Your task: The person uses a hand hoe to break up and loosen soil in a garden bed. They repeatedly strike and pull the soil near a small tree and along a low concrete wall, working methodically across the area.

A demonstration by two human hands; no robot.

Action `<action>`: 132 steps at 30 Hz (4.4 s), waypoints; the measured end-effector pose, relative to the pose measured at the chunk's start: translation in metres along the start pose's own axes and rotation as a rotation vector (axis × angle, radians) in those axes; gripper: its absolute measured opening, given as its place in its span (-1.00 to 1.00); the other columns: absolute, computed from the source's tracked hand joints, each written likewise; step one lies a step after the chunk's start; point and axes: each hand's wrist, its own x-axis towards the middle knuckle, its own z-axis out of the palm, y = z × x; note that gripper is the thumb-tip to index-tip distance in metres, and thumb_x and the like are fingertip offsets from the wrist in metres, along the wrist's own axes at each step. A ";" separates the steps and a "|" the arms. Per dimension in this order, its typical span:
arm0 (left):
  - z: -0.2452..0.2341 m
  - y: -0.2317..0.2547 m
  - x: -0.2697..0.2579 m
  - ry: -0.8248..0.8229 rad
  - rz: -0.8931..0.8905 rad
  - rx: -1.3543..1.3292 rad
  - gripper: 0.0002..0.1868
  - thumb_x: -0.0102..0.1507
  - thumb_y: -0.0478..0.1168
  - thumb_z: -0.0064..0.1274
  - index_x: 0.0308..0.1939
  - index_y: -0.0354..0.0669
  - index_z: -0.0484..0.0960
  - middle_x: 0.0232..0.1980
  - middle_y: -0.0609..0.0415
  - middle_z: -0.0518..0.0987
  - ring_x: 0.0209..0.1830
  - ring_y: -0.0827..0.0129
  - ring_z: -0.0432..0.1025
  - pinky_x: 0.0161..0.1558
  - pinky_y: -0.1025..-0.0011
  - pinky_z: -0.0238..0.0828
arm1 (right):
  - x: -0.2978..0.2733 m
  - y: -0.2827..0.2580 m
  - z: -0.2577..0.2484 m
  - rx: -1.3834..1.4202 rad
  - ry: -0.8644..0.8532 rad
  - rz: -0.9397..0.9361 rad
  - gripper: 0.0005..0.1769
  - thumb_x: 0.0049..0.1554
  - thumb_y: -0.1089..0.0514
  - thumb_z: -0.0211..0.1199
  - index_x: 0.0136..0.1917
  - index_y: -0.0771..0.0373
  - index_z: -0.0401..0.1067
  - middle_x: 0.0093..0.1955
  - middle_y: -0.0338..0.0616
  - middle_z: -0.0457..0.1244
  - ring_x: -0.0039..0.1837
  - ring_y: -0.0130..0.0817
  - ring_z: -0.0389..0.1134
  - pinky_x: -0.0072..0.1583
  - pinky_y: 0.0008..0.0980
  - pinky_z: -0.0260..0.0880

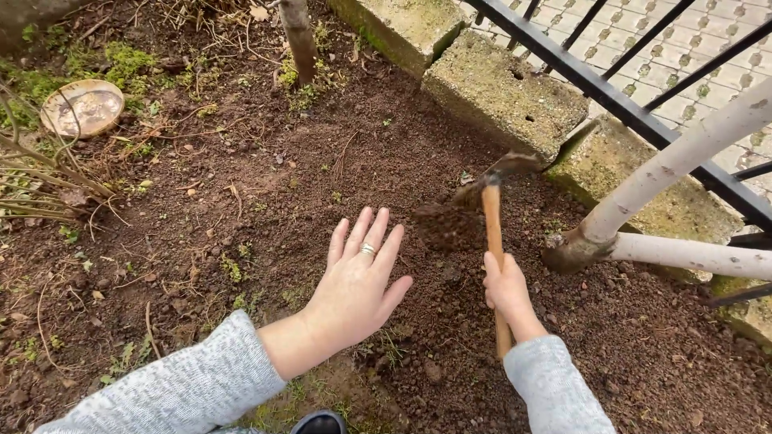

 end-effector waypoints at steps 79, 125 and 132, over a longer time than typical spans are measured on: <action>-0.036 -0.007 0.002 0.098 -0.194 0.015 -0.25 0.42 0.07 -0.18 0.55 -0.30 0.03 0.64 -0.26 -0.13 0.66 -0.09 -0.32 0.53 -0.13 -0.57 | -0.149 0.058 0.094 -0.122 -0.228 0.254 -0.66 0.32 -0.08 -0.08 0.11 0.19 0.32 -0.31 -0.25 0.18 -0.36 -0.48 0.07 -0.31 -0.43 0.05; -0.032 -0.026 -0.005 0.275 -0.127 -0.062 -0.29 0.39 -0.08 -0.01 0.49 -0.46 0.15 0.58 -0.51 -0.06 0.60 -0.36 -0.29 0.42 -0.29 -0.58 | -0.013 0.028 0.046 0.201 -0.058 0.023 -0.50 0.34 -0.08 -0.14 0.20 0.47 0.17 -0.40 -0.19 0.10 -0.52 -0.47 0.13 -0.47 -0.46 0.22; -0.025 -0.026 -0.003 0.275 -0.120 -0.064 -0.28 0.39 -0.08 0.00 0.50 -0.45 0.15 0.58 -0.50 -0.06 0.61 -0.36 -0.29 0.42 -0.30 -0.58 | -0.060 0.018 0.033 0.079 -0.082 -0.083 -0.58 0.36 0.00 -0.13 0.20 0.44 0.22 -0.47 -0.31 0.08 -0.54 -0.56 0.07 -0.51 -0.63 0.12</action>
